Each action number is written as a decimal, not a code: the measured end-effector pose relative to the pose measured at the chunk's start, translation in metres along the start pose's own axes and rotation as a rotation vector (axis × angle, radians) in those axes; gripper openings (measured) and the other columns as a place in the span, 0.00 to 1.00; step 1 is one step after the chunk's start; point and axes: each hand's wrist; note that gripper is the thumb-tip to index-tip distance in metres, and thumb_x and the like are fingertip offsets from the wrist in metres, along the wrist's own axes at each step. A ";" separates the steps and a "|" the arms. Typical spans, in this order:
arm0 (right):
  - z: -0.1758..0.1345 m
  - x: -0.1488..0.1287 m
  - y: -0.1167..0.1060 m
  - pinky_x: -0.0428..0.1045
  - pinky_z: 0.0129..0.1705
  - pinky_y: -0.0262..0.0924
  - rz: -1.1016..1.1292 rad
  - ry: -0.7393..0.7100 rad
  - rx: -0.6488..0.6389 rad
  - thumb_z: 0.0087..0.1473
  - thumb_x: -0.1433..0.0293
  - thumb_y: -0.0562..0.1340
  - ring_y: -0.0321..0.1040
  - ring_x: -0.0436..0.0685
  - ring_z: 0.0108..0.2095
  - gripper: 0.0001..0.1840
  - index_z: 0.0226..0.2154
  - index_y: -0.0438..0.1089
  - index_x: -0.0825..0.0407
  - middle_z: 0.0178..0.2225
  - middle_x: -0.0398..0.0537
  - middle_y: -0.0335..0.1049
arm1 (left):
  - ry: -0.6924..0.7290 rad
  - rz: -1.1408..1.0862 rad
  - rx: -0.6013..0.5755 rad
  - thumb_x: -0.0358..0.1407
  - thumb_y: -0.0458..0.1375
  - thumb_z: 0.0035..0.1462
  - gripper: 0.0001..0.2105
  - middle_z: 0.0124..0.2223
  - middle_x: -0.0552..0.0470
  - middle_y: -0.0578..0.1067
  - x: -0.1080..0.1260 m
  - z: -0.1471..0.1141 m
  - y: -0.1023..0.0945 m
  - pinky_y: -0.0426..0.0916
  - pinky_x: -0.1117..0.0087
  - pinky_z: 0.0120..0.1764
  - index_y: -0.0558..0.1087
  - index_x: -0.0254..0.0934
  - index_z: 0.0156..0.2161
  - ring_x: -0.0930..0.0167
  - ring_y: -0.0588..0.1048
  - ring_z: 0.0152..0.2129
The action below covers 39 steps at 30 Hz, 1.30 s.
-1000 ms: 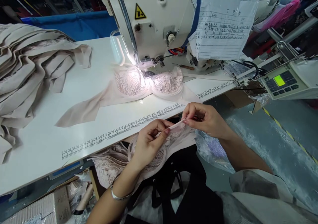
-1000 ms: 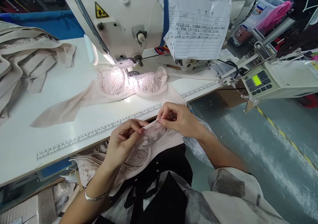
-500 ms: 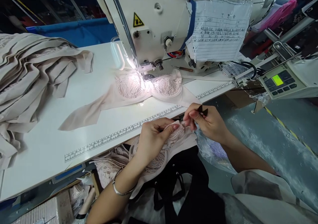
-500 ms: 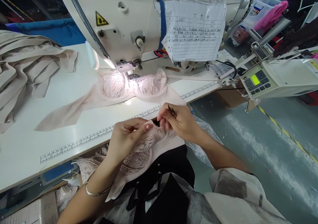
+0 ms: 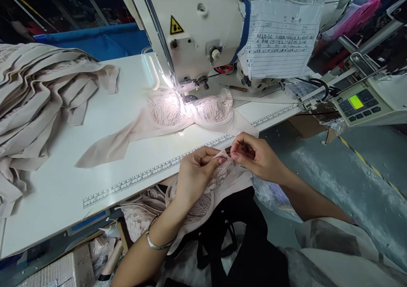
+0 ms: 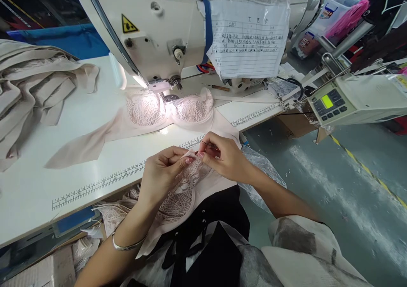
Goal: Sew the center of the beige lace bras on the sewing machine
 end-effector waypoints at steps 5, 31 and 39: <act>0.002 0.001 -0.001 0.45 0.30 0.55 0.050 -0.026 -0.019 0.68 0.54 0.55 0.60 0.48 0.27 0.20 0.34 0.69 0.52 0.27 0.41 0.64 | 0.034 -0.027 -0.022 0.44 0.70 0.51 0.13 0.15 0.61 0.64 -0.007 0.001 -0.001 0.48 0.78 0.17 0.81 0.33 0.33 0.82 0.51 0.12; -0.013 0.045 -0.007 0.45 0.25 0.46 -0.139 0.032 -0.223 0.62 0.60 0.64 0.49 0.47 0.20 0.13 0.42 0.74 0.52 0.20 0.35 0.57 | 0.044 -0.211 0.048 0.36 0.72 0.46 0.07 0.19 0.55 0.74 0.000 0.002 -0.006 0.60 0.79 0.21 0.82 0.35 0.29 0.79 0.66 0.15; -0.012 0.031 -0.026 0.47 0.29 0.52 0.327 -0.319 -0.318 0.58 0.55 0.67 0.53 0.47 0.25 0.27 0.19 0.60 0.52 0.28 0.41 0.58 | 0.313 0.008 0.037 0.40 0.59 0.65 0.11 0.50 0.45 0.81 -0.015 0.015 -0.015 0.70 0.62 0.57 0.79 0.39 0.48 0.65 0.78 0.48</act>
Point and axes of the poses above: each hand's wrist, its own z-axis towards the middle knuckle, its own y-axis out of the palm, x = y × z
